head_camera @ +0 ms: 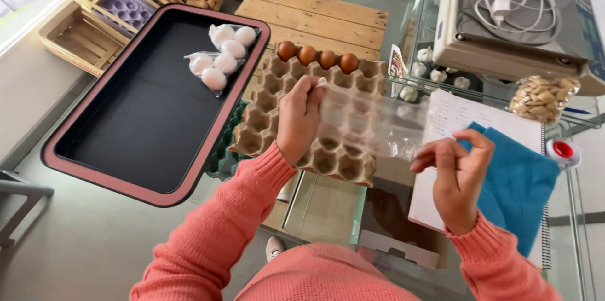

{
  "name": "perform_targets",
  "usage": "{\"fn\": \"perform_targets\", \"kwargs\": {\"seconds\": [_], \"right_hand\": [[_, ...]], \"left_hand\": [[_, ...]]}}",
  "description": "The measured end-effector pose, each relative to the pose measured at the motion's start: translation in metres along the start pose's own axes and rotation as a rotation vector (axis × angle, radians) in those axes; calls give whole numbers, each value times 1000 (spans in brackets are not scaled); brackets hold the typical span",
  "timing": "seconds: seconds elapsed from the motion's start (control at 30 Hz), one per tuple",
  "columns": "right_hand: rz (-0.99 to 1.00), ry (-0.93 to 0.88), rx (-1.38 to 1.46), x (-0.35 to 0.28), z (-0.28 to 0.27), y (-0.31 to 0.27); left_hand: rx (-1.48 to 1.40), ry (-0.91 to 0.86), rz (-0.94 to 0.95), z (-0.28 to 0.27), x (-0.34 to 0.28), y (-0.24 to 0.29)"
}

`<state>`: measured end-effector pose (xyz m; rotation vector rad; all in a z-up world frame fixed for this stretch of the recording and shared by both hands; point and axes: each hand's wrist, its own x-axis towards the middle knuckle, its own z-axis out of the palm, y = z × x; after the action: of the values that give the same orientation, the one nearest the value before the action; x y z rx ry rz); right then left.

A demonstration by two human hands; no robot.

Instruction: The person bags individual eggs into small plastic bags, transfers eggs from a black tray into a cardboard egg carton, and then wipes the black tray clean with a blue cloth.

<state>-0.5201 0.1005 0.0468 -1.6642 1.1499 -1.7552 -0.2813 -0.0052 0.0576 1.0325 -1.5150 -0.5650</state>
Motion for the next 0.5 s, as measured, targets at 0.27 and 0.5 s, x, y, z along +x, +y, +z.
{"fn": "perform_targets", "kwargs": {"seconds": [0.27, 0.5], "right_hand": [[432, -291, 386, -2, -45, -22], [566, -157, -215, -39, -47, -49]], "left_hand": [[-134, -409, -58, 56, 18, 35], [143, -770, 258, 128, 29, 37]]}}
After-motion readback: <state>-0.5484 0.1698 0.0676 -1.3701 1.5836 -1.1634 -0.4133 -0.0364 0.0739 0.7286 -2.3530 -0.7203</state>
